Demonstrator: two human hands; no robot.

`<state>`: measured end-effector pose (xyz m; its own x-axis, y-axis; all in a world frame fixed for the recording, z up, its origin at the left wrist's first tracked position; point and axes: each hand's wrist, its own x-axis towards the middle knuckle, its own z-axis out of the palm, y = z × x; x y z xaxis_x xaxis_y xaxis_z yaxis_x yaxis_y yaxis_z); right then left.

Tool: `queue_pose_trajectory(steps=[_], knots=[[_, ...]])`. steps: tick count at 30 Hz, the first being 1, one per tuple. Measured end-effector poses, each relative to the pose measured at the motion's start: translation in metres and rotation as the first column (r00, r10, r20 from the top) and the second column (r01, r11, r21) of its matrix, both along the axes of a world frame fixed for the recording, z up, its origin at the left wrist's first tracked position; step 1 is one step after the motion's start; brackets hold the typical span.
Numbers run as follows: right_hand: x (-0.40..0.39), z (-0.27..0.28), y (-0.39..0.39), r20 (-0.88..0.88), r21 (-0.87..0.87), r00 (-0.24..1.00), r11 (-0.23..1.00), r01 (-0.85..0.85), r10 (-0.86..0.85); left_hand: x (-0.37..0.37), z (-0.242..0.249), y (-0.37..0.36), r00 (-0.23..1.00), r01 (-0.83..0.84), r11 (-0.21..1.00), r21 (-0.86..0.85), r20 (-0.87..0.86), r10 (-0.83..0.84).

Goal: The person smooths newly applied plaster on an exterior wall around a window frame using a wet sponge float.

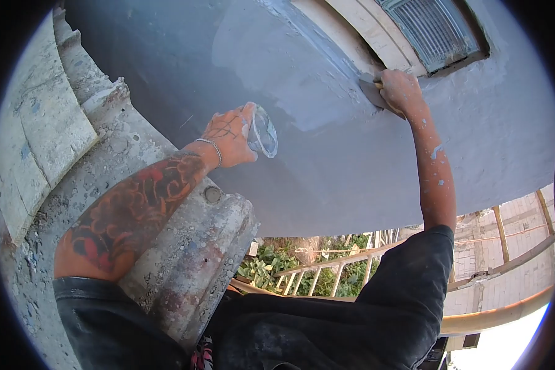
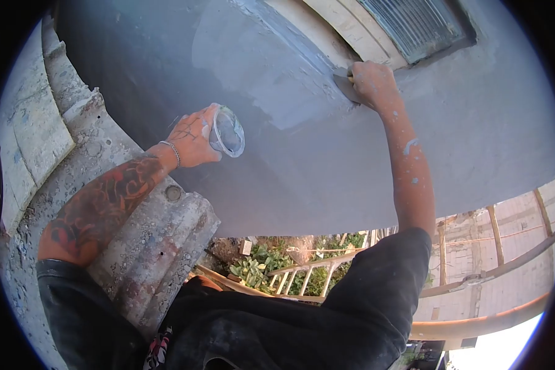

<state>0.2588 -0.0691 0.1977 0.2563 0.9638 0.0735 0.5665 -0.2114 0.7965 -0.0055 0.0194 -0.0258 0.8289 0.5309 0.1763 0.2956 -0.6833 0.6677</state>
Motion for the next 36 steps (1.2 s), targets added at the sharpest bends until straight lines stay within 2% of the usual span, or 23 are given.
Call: queue_pose_trajectory(steps=[4,6,9,11,16,18,19,21,22,24,25,26,27,28,29,30,32,33,36], knots=[[-0.004,-0.013,0.049,0.038,0.026,0.991,0.991,-0.131,0.130,-0.001,0.001,0.000,0.998,-0.059,0.997,0.048,0.036,0.057],[-0.013,-0.017,0.086,0.041,0.021,0.975,0.975,-0.220,0.219,-0.002,0.009,0.003,0.993,0.040,0.996,-0.081,-0.110,-0.049],[-0.029,-0.019,0.127,-0.030,0.073,0.963,0.962,-0.264,0.267,-0.002,0.010,0.004,0.990,0.043,0.992,-0.117,-0.126,-0.058],[-0.037,-0.024,0.134,-0.082,0.227,0.946,0.930,-0.290,0.315,-0.001,0.004,0.003,0.996,0.019,0.997,-0.073,-0.090,-0.025],[0.000,-0.024,0.093,-0.146,0.287,0.927,0.911,-0.295,0.346,0.003,-0.008,0.000,0.999,-0.032,0.999,0.020,0.022,0.032],[0.015,-0.018,0.063,-0.196,0.130,0.943,0.960,-0.246,0.269,0.003,-0.012,-0.001,0.997,-0.057,0.996,0.064,0.049,0.054],[0.017,-0.010,0.049,-0.193,0.133,0.945,0.962,-0.240,0.262,0.002,-0.005,-0.001,0.998,-0.050,0.997,0.067,0.051,0.046],[0.017,0.009,0.025,-0.095,-0.100,0.995,0.995,-0.008,-0.002,-0.001,0.007,0.002,0.994,0.028,0.998,-0.051,-0.102,-0.033],[0.016,0.017,0.018,-0.090,-0.101,0.996,0.995,-0.002,-0.007,0.000,0.005,0.001,0.995,0.033,0.998,-0.052,-0.097,-0.038],[0.010,0.025,0.009,-0.098,-0.099,0.995,0.995,0.002,-0.011,-0.001,0.001,-0.002,1.000,-0.021,0.999,0.032,0.023,0.020],[0.006,0.024,0.011,-0.068,-0.030,0.995,0.996,-0.078,0.076,-0.001,0.004,0.000,0.999,-0.026,0.999,0.031,0.024,0.026],[0.003,0.018,0.021,-0.068,-0.029,0.994,0.996,-0.086,0.084,0.000,0.008,0.003,0.998,0.009,0.999,-0.031,-0.055,-0.010],[0.000,0.008,0.030,-0.052,0.030,0.983,0.985,-0.172,0.173,-0.001,0.012,0.004,0.989,0.047,0.994,-0.099,-0.134,-0.060],[-0.003,0.000,0.035,-0.030,0.085,0.966,0.963,-0.254,0.257,-0.001,0.012,0.004,0.989,0.052,0.993,-0.103,-0.135,-0.065],[-0.007,-0.003,0.036,-0.023,-0.027,0.974,0.974,-0.224,0.224,-0.001,0.012,0.004,0.990,0.047,0.995,-0.092,-0.128,-0.058],[-0.003,-0.002,0.036,-0.021,-0.037,0.974,0.974,-0.225,0.224,-0.002,0.011,0.004,0.992,0.040,0.996,-0.082,-0.119,-0.049],[0.014,0.006,0.036,-0.013,-0.221,0.985,0.960,-0.171,0.172,-0.002,0.007,0.004,0.994,0.030,0.996,-0.086,-0.105,-0.039],[0.016,0.013,0.039,0.185,-0.352,0.982,0.936,0.019,0.049,-0.001,0.006,0.003,0.995,0.024,0.997,-0.075,-0.099,-0.031],[0.017,0.027,0.040,0.271,-0.292,0.955,0.956,-0.037,0.119,-0.002,0.007,0.004,0.993,0.044,0.996,-0.084,-0.109,-0.053]])
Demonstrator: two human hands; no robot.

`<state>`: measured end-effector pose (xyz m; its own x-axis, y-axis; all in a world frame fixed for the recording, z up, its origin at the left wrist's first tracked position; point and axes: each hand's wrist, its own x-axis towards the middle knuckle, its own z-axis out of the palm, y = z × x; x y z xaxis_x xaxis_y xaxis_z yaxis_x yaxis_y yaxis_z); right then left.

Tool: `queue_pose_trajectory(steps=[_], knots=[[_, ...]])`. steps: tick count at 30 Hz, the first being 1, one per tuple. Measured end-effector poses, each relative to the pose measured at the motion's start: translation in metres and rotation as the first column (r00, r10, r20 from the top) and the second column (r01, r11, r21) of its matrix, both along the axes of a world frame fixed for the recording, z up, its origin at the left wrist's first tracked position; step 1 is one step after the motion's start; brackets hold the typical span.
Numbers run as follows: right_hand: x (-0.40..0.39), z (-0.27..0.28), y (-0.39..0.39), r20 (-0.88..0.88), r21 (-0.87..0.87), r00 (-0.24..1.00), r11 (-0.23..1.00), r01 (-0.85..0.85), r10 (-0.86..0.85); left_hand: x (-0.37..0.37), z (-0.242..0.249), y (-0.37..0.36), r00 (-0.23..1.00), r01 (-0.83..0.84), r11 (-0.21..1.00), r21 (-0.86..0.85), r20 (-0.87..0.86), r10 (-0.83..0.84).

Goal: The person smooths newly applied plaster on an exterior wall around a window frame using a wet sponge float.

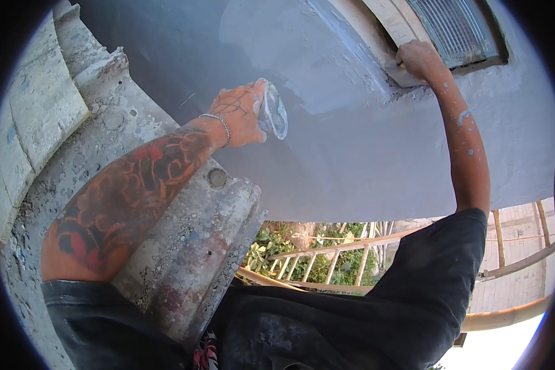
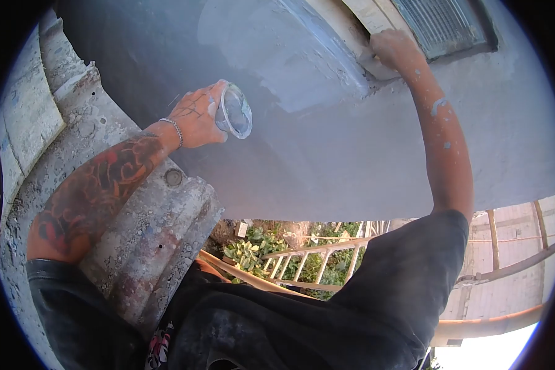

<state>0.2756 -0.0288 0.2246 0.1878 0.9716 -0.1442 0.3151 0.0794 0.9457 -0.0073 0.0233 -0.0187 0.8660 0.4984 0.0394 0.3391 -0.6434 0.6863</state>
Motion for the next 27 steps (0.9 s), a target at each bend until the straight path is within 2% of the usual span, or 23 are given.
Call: queue_pose_trajectory(steps=[1,2,3,4,5,6,8,10,12,13,14,16,17,18,20,22,24,26,27], knots=[[-0.003,-0.002,-0.001,0.008,0.009,0.985,0.985,-0.173,0.173,0.001,-0.004,-0.001,1.000,-0.005,1.000,-0.001,0.001,0.005],[-0.003,-0.008,0.004,0.007,0.010,0.984,0.984,-0.179,0.179,0.003,-0.011,-0.004,0.994,-0.059,0.996,0.060,0.093,0.053],[-0.005,-0.017,0.008,-0.094,-0.051,0.979,0.981,-0.186,0.180,0.002,-0.011,-0.006,0.979,-0.114,0.987,0.114,0.184,0.092],[-0.006,-0.024,0.010,-0.193,-0.110,0.966,0.975,-0.193,0.170,0.001,-0.009,-0.005,0.979,-0.111,0.987,0.115,0.181,0.089],[-0.008,-0.030,0.010,-0.119,-0.185,0.993,0.982,-0.026,0.003,0.001,-0.006,-0.002,0.995,-0.053,0.996,0.071,0.092,0.046],[0.000,-0.032,0.007,-0.115,-0.186,0.993,0.982,-0.028,0.006,0.001,-0.002,0.000,1.000,-0.005,1.000,0.022,0.010,0.005],[0.025,-0.040,0.001,-0.040,-0.086,0.999,0.996,-0.010,0.007,0.002,-0.001,0.002,1.000,0.000,1.000,0.003,0.012,0.000],[0.019,-0.032,0.000,-0.051,-0.101,0.999,0.995,-0.024,0.019,0.001,-0.002,0.002,1.000,0.005,1.000,-0.012,0.014,-0.005],[0.014,-0.019,-0.001,0.002,0.023,0.996,0.996,-0.088,0.088,0.002,-0.002,0.002,1.000,0.017,1.000,-0.008,0.011,-0.017],[0.009,-0.011,-0.001,0.040,0.028,0.983,0.983,-0.180,0.179,0.002,-0.003,0.001,1.000,0.016,1.000,-0.003,0.013,-0.015],[0.005,-0.008,0.000,0.042,0.032,0.983,0.983,-0.179,0.177,0.001,-0.005,-0.001,0.999,0.004,1.000,0.010,0.034,-0.004],[-0.019,-0.013,0.003,-0.004,-0.001,0.991,0.991,-0.133,0.133,0.003,-0.008,0.001,0.998,-0.006,1.000,0.030,0.055,0.004],[-0.012,-0.023,0.003,-0.091,-0.030,0.992,0.995,-0.091,0.088,0.003,-0.010,0.000,0.997,-0.027,0.999,0.048,0.078,0.023],[-0.004,-0.038,-0.007,-0.092,-0.026,0.993,0.996,-0.080,0.077,0.004,-0.012,-0.002,0.994,-0.049,0.997,0.064,0.105,0.042],[0.002,-0.060,-0.023,-0.011,0.053,1.000,0.998,-0.023,0.024,0.006,-0.016,-0.003,0.991,-0.062,0.995,0.081,0.123,0.052],[-0.005,-0.052,-0.041,-0.005,0.131,1.000,0.991,-0.006,0.007,0.003,-0.012,0.000,0.988,-0.086,0.991,0.104,0.138,0.071],[-0.012,-0.039,-0.046,-0.004,0.203,1.000,0.979,0.021,-0.021,0.002,-0.005,0.000,1.000,0.020,0.999,0.047,0.011,-0.021],[-0.029,-0.016,-0.045,0.026,0.314,0.995,0.944,-0.099,0.096,0.001,-0.002,-0.001,1.000,0.020,0.998,0.058,-0.001,-0.020],[-0.033,-0.015,-0.044,0.045,0.310,0.990,0.940,-0.142,0.135,0.001,-0.002,-0.001,1.000,0.016,0.998,0.059,-0.011,-0.016]])
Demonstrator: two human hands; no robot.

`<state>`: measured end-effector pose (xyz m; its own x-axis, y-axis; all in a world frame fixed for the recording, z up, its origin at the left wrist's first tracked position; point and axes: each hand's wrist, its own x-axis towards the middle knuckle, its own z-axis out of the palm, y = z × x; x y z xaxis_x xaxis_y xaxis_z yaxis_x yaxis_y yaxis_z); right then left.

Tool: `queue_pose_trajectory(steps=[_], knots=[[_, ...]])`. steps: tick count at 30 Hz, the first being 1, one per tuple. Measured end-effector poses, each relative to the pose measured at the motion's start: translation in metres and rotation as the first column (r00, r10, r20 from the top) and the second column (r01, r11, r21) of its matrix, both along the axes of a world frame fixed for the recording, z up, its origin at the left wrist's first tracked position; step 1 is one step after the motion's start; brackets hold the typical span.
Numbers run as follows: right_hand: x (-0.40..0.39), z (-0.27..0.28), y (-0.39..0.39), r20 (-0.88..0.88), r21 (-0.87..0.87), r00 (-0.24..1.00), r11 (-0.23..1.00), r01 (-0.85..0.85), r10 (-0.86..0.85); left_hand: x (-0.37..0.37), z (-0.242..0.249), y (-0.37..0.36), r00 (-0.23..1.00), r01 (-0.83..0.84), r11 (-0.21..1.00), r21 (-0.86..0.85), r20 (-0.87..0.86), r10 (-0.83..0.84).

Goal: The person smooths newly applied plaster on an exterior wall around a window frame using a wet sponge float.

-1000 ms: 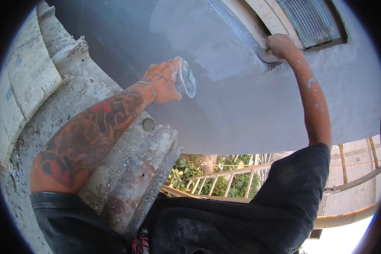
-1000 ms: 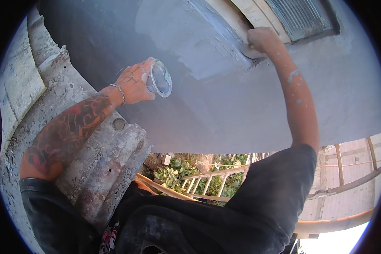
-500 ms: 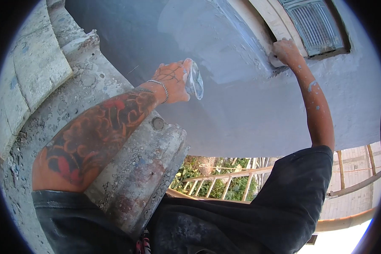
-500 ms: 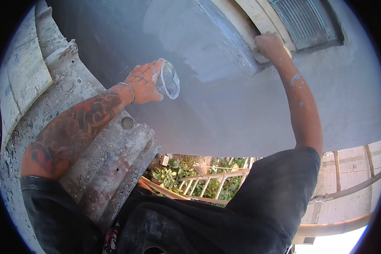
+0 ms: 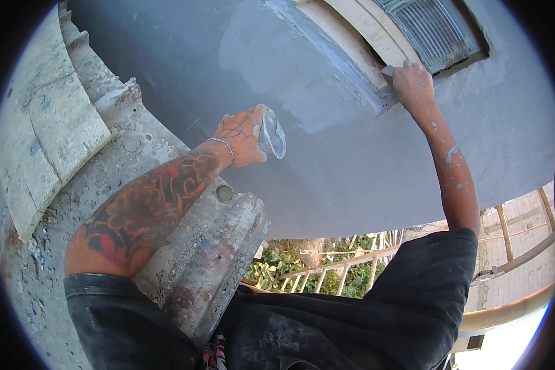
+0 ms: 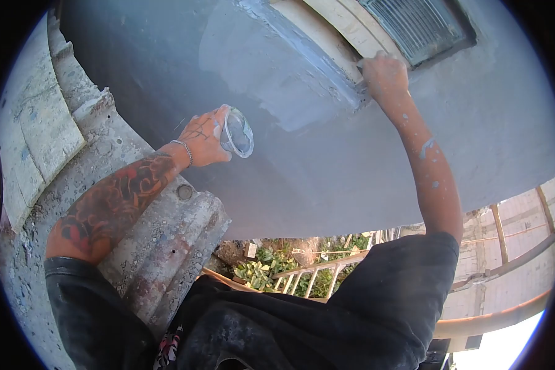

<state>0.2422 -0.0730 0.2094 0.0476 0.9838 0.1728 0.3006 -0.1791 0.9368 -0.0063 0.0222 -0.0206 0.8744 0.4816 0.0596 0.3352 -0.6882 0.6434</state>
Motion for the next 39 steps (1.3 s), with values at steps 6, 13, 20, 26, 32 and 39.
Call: queue_pose_trajectory(steps=[6,13,20,26,32,39], knots=[[0.020,-0.061,-0.010,-0.128,0.030,0.990,0.998,0.060,-0.056,0.003,-0.011,-0.002,0.996,-0.047,0.995,0.083,0.075,0.040],[0.015,0.071,-0.027,0.063,0.369,0.990,0.925,0.093,-0.125,0.002,-0.001,0.000,0.995,-0.028,0.999,0.041,0.095,0.024],[0.007,0.056,-0.051,0.070,0.555,0.996,0.828,-0.081,0.051,0.006,-0.016,-0.001,0.997,-0.051,0.997,0.066,0.056,0.047],[0.015,-0.065,-0.057,-0.260,0.182,0.964,0.977,0.114,-0.064,0.004,-0.009,0.000,0.999,-0.001,0.998,0.058,0.033,-0.001],[-0.018,0.032,-0.068,-0.275,0.605,0.935,0.796,-0.012,0.223,0.007,-0.017,0.002,0.998,0.002,0.999,0.053,0.060,-0.005],[-0.016,0.150,-0.063,-0.090,0.983,0.905,0.184,0.013,0.415,0.001,-0.001,-0.003,0.999,0.021,0.999,0.026,0.032,-0.022]])
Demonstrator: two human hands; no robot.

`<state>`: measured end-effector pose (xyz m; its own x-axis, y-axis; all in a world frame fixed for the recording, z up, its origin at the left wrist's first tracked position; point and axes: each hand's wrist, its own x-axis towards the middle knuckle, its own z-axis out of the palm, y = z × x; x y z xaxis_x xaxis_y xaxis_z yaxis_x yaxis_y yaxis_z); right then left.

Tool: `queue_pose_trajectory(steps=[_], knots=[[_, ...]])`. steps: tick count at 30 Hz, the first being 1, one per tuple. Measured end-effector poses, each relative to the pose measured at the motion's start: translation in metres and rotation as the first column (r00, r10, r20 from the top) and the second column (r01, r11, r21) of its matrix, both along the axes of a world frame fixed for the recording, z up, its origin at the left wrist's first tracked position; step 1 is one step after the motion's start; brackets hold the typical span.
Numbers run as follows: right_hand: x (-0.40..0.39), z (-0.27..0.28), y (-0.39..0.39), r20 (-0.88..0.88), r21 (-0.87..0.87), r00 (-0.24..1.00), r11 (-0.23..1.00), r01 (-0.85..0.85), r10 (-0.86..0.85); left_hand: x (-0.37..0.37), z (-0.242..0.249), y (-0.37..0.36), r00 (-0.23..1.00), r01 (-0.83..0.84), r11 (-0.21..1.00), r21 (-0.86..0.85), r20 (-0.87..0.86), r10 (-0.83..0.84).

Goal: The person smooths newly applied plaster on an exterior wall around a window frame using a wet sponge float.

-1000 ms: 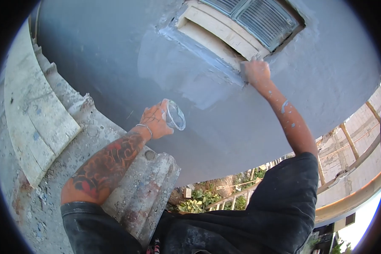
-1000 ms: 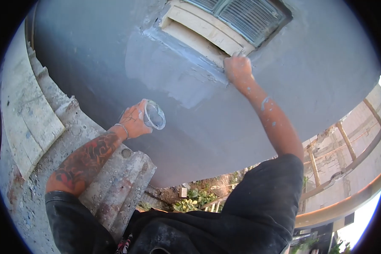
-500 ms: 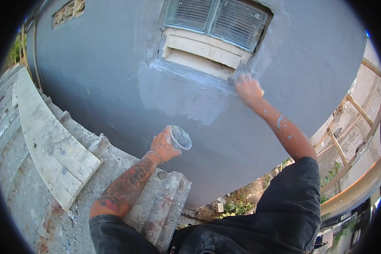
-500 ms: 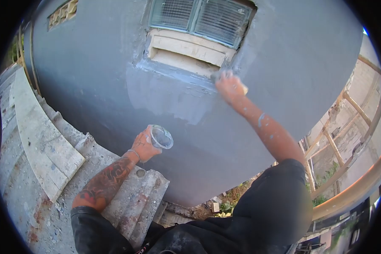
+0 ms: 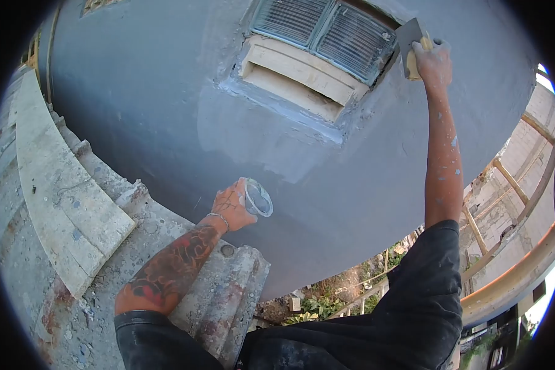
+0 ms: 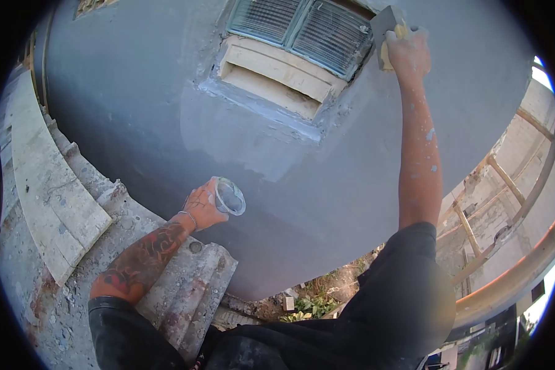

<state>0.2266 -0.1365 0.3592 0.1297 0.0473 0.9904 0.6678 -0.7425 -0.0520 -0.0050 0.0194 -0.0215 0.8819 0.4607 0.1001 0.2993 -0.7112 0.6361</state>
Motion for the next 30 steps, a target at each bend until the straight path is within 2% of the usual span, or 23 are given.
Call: queue_pose_trajectory(steps=[1,2,3,4,5,6,7,9,10,12,14,16,17,19,20,21,22,23,24,26,27,30], knots=[[0.007,-0.003,0.003,0.001,0.003,1.000,1.000,-0.005,0.005,0.000,0.000,0.000,1.000,-0.005,1.000,0.003,0.001,0.005],[0.019,-0.014,0.008,-0.096,0.074,0.967,0.971,-0.228,0.235,0.000,-0.002,0.000,1.000,0.003,1.000,0.005,0.012,-0.003],[0.032,-0.025,0.012,-0.170,0.170,0.873,0.886,-0.431,0.457,0.002,-0.004,0.001,1.000,0.009,1.000,0.015,0.022,-0.010],[0.029,-0.047,0.020,-0.212,0.346,0.671,0.697,-0.628,0.710,0.003,-0.006,0.001,1.000,0.005,0.999,0.032,0.018,-0.006],[0.021,-0.075,0.034,-0.187,0.519,0.401,0.437,-0.734,0.897,0.004,-0.011,-0.001,0.999,-0.013,0.999,0.040,0.037,0.012],[0.026,-0.096,0.050,-0.173,0.636,0.255,0.306,-0.709,0.951,0.004,-0.014,0.000,0.998,-0.036,0.998,0.054,0.056,0.033],[0.031,-0.111,0.066,-0.135,0.736,0.102,0.169,-0.655,0.986,0.005,-0.017,0.000,0.998,-0.045,0.995,0.084,0.050,0.041],[0.028,-0.123,0.090,-0.090,0.842,-0.088,0.029,-0.539,0.992,0.006,-0.023,0.000,0.995,-0.061,0.994,0.092,0.084,0.053],[0.036,-0.121,0.098,-0.071,0.844,-0.095,0.009,-0.536,0.993,0.005,-0.021,0.000,0.995,-0.068,0.992,0.110,0.081,0.059],[0.052,-0.108,0.118,0.100,0.857,-0.118,-0.146,-0.494,0.988,0.005,-0.016,0.002,1.000,-0.010,0.999,0.031,0.017,0.009],[0.067,-0.086,0.122,0.133,0.809,-0.139,-0.189,-0.556,0.981,0.007,-0.013,0.005,1.000,0.005,1.000,0.007,-0.005,-0.005],[0.067,-0.061,0.117,0.302,0.822,-0.351,-0.428,-0.376,0.886,0.007,-0.011,0.006,0.999,0.021,0.999,-0.026,-0.034,-0.022],[0.067,-0.052,0.118,0.305,0.823,-0.350,-0.430,-0.372,0.886,0.006,-0.010,0.007,0.999,0.024,0.999,-0.030,-0.027,-0.025],[0.068,-0.038,0.117,0.363,0.806,-0.445,-0.515,-0.290,0.819,0.008,-0.017,0.006,0.999,0.033,0.999,-0.036,-0.026,-0.034],[0.067,-0.033,0.114,0.367,0.807,-0.441,-0.516,-0.288,0.819,0.011,-0.026,0.008,1.000,0.017,1.000,0.014,0.007,-0.017],[0.067,-0.030,0.114,0.408,0.813,-0.361,-0.514,-0.274,0.839,0.010,-0.025,0.007,0.999,-0.001,0.998,0.063,0.040,-0.001],[0.064,-0.027,0.115,0.444,0.817,-0.282,-0.514,-0.261,0.850,0.008,-0.022,0.007,0.999,-0.004,0.998,0.065,0.038,0.001],[0.064,-0.025,0.116,0.437,0.843,-0.155,-0.463,-0.275,0.886,0.007,-0.017,0.006,1.000,0.010,1.000,0.028,0.027,-0.011],[0.065,-0.026,0.118,0.438,0.841,-0.159,-0.466,-0.274,0.885,0.005,-0.011,0.005,1.000,0.024,1.000,-0.009,0.018,-0.023],[0.065,-0.027,0.126,0.372,0.912,0.061,-0.353,-0.208,0.926,0.007,-0.014,0.007,1.000,0.017,1.000,0.005,0.024,-0.017],[0.062,-0.030,0.128,0.369,0.913,0.057,-0.350,-0.210,0.928,0.007,-0.016,0.006,1.000,0.014,1.000,0.015,0.024,-0.015],[0.040,-0.064,0.123,0.440,0.898,0.063,-0.437,-0.048,0.896,0.004,-0.011,0.004,0.999,0.019,1.000,0.020,0.035,-0.020]])
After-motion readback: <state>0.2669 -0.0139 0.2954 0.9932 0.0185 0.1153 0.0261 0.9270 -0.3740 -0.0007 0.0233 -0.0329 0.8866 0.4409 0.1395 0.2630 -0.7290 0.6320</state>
